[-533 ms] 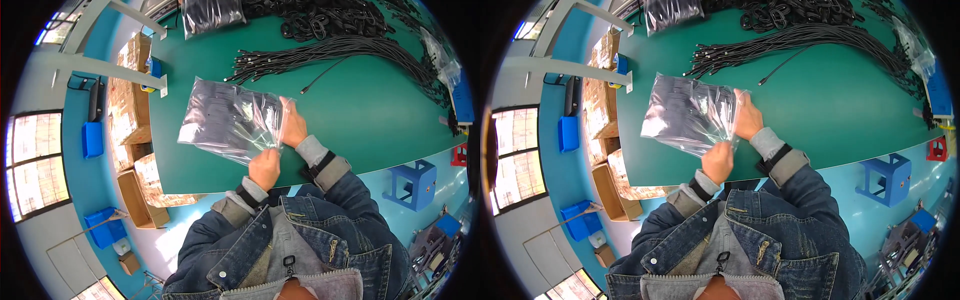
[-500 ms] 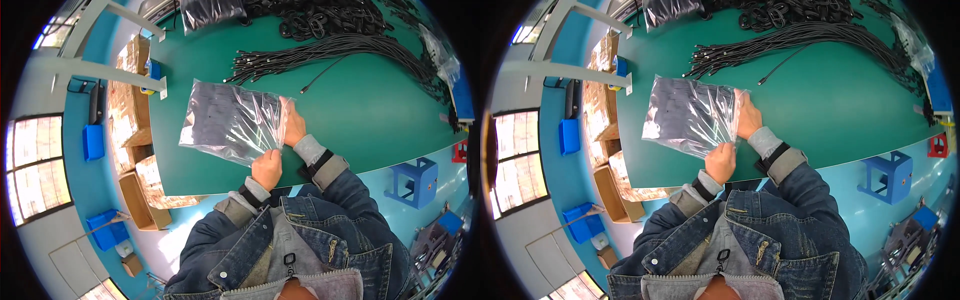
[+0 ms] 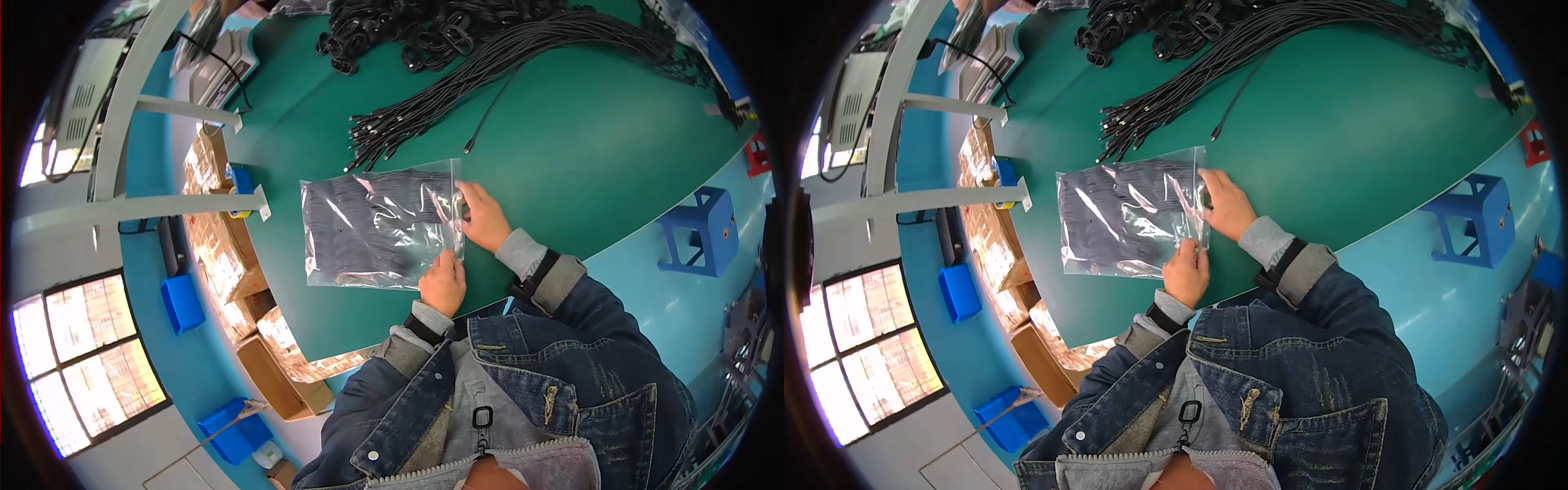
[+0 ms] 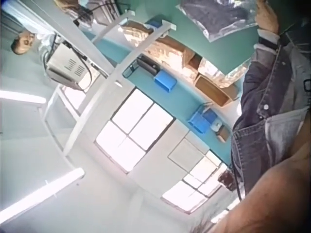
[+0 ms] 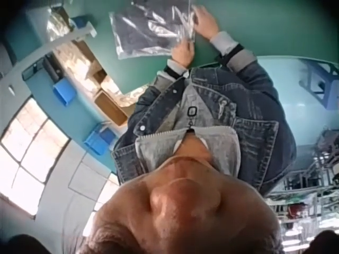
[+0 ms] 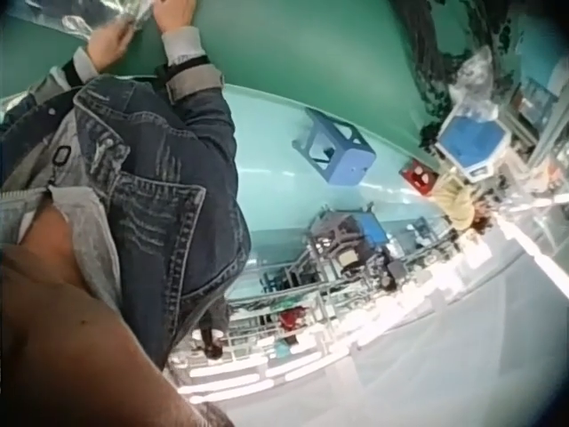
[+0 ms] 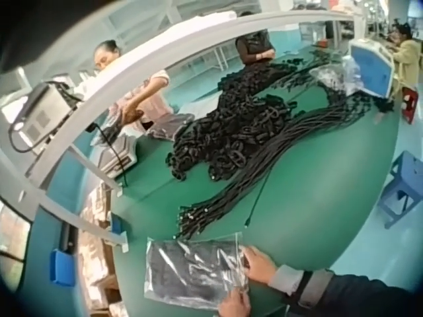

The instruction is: The person picks up a plastic bag, opens it, and places it on the table. They gather black cables into a bundle, place the bundle into the plastic bag, and seal the bag, repeating the process for a second bundle.

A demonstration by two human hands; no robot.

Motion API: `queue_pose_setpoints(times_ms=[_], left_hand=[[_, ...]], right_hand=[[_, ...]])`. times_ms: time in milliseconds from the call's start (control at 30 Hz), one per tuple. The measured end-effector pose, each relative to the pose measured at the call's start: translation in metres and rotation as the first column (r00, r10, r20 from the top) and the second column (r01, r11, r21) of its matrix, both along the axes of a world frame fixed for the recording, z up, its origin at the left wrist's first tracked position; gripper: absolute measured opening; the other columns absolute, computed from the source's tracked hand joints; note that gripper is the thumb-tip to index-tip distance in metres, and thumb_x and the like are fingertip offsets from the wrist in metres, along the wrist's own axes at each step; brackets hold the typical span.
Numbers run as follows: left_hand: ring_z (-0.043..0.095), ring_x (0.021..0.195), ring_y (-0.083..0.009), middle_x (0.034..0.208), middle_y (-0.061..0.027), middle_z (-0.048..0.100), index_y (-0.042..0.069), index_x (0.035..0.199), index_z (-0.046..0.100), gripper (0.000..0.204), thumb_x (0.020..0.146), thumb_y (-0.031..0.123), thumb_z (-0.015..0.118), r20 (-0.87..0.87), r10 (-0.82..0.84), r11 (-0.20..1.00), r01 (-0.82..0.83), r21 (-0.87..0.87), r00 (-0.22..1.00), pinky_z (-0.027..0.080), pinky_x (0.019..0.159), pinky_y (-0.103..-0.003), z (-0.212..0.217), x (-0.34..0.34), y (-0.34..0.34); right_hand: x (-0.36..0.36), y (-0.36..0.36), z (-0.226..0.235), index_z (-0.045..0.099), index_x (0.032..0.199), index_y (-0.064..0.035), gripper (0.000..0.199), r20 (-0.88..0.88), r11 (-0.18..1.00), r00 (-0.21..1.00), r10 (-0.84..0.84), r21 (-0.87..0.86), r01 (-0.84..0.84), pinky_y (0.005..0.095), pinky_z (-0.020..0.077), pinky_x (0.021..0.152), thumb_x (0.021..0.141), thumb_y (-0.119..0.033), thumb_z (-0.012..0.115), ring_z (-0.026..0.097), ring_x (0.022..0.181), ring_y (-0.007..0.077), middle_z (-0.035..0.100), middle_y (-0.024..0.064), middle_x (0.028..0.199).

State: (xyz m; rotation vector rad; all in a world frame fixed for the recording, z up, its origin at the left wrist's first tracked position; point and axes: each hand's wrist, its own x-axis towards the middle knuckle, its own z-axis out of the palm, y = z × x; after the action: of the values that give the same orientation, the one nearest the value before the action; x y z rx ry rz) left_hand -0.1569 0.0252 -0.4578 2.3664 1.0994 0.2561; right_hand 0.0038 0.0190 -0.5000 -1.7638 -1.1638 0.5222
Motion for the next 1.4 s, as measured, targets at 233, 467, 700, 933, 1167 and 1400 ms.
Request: queue_pose_setpoints(times_ms=[233,467,700,933,1167,1400], left_hand=[[0.058,0.061,-0.0380,0.071,-0.0183,0.059,0.006,0.085,0.048,0.012,0.082,0.016,0.055,-0.072,-0.138,0.986,0.144,0.082,0.988,0.044,0.053,-0.048,-0.018,-0.003,0.015],[0.060,0.061,-0.0359,0.068,-0.0168,0.060,0.007,0.086,0.048,0.012,0.081,0.015,0.055,-0.141,-0.118,0.986,0.133,0.097,0.983,0.046,0.053,-0.048,-0.016,-0.032,0.040],[0.054,0.101,-0.0339,0.104,-0.0202,0.058,0.005,0.111,0.053,0.039,0.080,0.027,0.059,-0.105,0.007,0.966,0.021,0.256,0.994,0.042,0.083,-0.046,0.039,0.032,0.106],[0.025,0.131,-0.0388,0.142,-0.0175,0.029,0.008,0.134,0.037,0.055,0.084,0.024,0.053,-0.503,0.302,0.941,-0.171,0.290,0.810,0.019,0.103,-0.059,0.032,0.080,0.131],[0.027,0.130,-0.0370,0.140,-0.0176,0.033,0.006,0.132,0.040,0.049,0.085,0.017,0.051,-0.472,0.333,0.877,-0.084,0.473,0.816,0.016,0.104,-0.060,-0.007,0.065,0.144],[0.034,0.127,-0.0358,0.136,-0.0218,0.036,0.001,0.130,0.040,0.050,0.083,0.009,0.055,0.157,0.214,0.938,-0.248,0.243,0.964,0.025,0.106,-0.047,0.023,0.151,0.142]], right_hand=[[-0.016,0.022,0.012,0.041,0.128,-0.0085,0.071,0.142,0.995,0.986,-0.088,0.055,0.081,0.0378,0.0488,0.075,0.067,-0.022,0.073,0.059,0.087,0.0294,0.054,0.0118,0.108],[-0.038,0.048,0.031,0.041,0.129,-0.0137,0.073,0.231,0.995,0.972,0.037,-0.097,-0.015,0.0374,0.0494,0.069,0.065,-0.027,0.075,0.059,0.082,0.0286,0.053,0.0107,0.098],[-0.032,0.064,0.004,0.040,0.129,-0.0142,0.064,0.126,0.977,0.971,0.202,-0.099,-0.190,0.0407,0.0494,0.068,0.071,-0.016,0.067,0.059,0.080,0.0319,0.055,0.0157,0.098],[0.107,0.097,0.035,0.059,0.076,-0.0056,0.015,0.059,0.964,0.971,0.231,0.119,-0.237,0.0446,0.0467,0.066,0.077,-0.019,0.053,0.058,0.077,0.0341,0.060,0.0142,0.076],[0.269,0.190,0.048,0.053,0.093,-0.0022,0.027,0.524,0.982,0.844,-0.115,-0.067,0.176,0.0408,0.0489,0.068,0.077,-0.021,0.064,0.056,0.083,0.0330,0.056,0.0131,0.090],[0.282,0.191,0.045,0.051,0.092,-0.0031,0.034,0.537,0.989,0.844,-0.014,-0.118,0.091,0.0409,0.0485,0.068,0.072,-0.024,0.070,0.057,0.083,0.0322,0.056,0.0132,0.087]])
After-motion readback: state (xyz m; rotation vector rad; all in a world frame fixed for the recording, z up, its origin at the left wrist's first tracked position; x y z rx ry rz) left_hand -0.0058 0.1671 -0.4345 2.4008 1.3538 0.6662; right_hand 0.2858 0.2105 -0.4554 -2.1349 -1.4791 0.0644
